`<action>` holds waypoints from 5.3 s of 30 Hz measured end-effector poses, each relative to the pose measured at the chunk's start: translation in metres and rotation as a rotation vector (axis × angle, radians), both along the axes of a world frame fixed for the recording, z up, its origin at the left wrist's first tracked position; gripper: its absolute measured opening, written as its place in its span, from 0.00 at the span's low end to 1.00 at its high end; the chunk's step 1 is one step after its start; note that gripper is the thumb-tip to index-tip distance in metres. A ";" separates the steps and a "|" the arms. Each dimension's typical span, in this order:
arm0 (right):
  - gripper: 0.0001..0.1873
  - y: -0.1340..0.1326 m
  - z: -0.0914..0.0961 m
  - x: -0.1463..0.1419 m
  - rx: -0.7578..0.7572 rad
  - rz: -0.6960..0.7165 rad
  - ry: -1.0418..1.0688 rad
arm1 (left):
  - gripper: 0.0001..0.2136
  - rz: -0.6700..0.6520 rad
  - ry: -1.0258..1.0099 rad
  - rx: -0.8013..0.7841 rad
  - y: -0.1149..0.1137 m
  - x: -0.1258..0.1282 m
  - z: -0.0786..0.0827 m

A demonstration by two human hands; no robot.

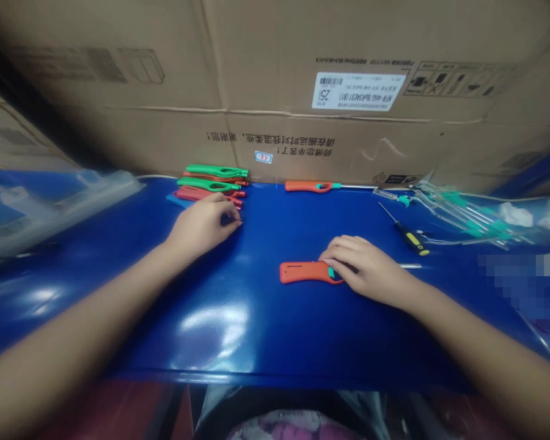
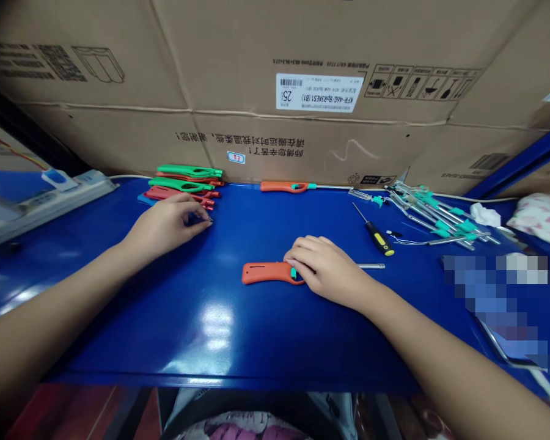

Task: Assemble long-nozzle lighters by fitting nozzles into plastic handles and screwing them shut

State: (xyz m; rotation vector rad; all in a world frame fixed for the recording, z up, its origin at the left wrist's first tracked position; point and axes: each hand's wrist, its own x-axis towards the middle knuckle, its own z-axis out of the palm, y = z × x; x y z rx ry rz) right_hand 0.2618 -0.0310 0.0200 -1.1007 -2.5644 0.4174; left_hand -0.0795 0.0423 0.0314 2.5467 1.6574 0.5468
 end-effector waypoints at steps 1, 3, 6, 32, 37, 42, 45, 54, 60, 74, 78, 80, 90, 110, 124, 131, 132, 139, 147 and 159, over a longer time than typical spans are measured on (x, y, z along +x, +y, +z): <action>0.12 0.000 0.000 0.000 0.004 0.002 -0.006 | 0.07 0.007 0.001 0.002 0.000 0.000 0.000; 0.12 0.000 0.001 0.000 0.015 0.008 -0.018 | 0.08 0.017 0.007 0.000 0.000 0.000 0.000; 0.12 0.000 0.001 0.000 0.026 0.010 -0.024 | 0.09 0.007 -0.007 -0.014 0.002 -0.002 -0.002; 0.17 0.033 0.004 0.082 0.260 -0.978 -0.637 | 0.07 0.129 -1.355 -0.818 -0.043 0.055 0.001; 0.17 0.028 0.019 0.053 0.226 -0.805 -0.100 | 0.05 0.327 -1.585 -0.954 -0.051 0.063 0.003; 0.10 -0.004 0.021 0.005 0.156 -0.459 0.079 | 0.10 0.346 -1.657 -1.040 -0.055 0.065 0.002; 0.08 -0.017 0.016 -0.011 0.176 -0.178 0.050 | 0.11 0.294 -1.724 -1.070 -0.058 0.065 0.001; 0.06 -0.016 0.011 -0.010 0.229 -0.125 0.121 | 0.07 0.177 -1.653 -1.040 -0.059 0.061 -0.002; 0.07 -0.018 0.010 -0.013 0.276 -0.145 0.116 | 0.06 0.169 -1.647 -1.075 -0.059 0.061 -0.002; 0.07 -0.015 0.009 -0.014 0.269 -0.140 0.089 | 0.07 0.157 -1.678 -1.097 -0.060 0.063 -0.004; 0.08 -0.016 0.010 -0.014 0.266 -0.141 0.076 | 0.07 0.142 -1.692 -1.097 -0.060 0.063 -0.004; 0.08 -0.017 0.009 -0.014 0.268 -0.137 0.071 | 0.07 0.145 -1.696 -1.096 -0.060 0.063 -0.003; 0.10 -0.019 0.008 -0.017 0.234 -0.145 0.089 | 0.09 0.078 -1.676 -0.901 -0.068 0.068 -0.006; 0.12 -0.021 0.017 -0.012 -0.029 -0.325 0.297 | 0.20 0.045 -1.664 -0.802 -0.065 0.063 -0.004; 0.14 -0.012 0.090 -0.007 -0.020 -0.616 1.069 | 0.25 -0.357 -0.717 -0.475 -0.070 0.060 -0.017; 0.09 -0.003 0.086 -0.033 0.201 -0.479 0.941 | 0.20 -0.539 -0.515 -0.315 -0.079 0.070 -0.022; 0.11 -0.002 0.081 -0.036 0.187 -0.450 0.907 | 0.20 -0.554 -0.521 -0.319 -0.079 0.072 -0.023; 0.23 -0.016 0.054 -0.039 0.060 -0.391 0.778 | 0.18 -0.453 -0.586 -0.359 -0.083 0.092 -0.022; 0.24 -0.022 0.043 -0.036 0.203 -0.393 0.705 | 0.15 -0.446 -0.582 -0.274 -0.085 0.104 -0.026; 0.25 -0.017 0.043 -0.039 0.231 -0.562 0.728 | 0.07 -0.381 -0.932 -0.442 -0.082 0.099 -0.022</action>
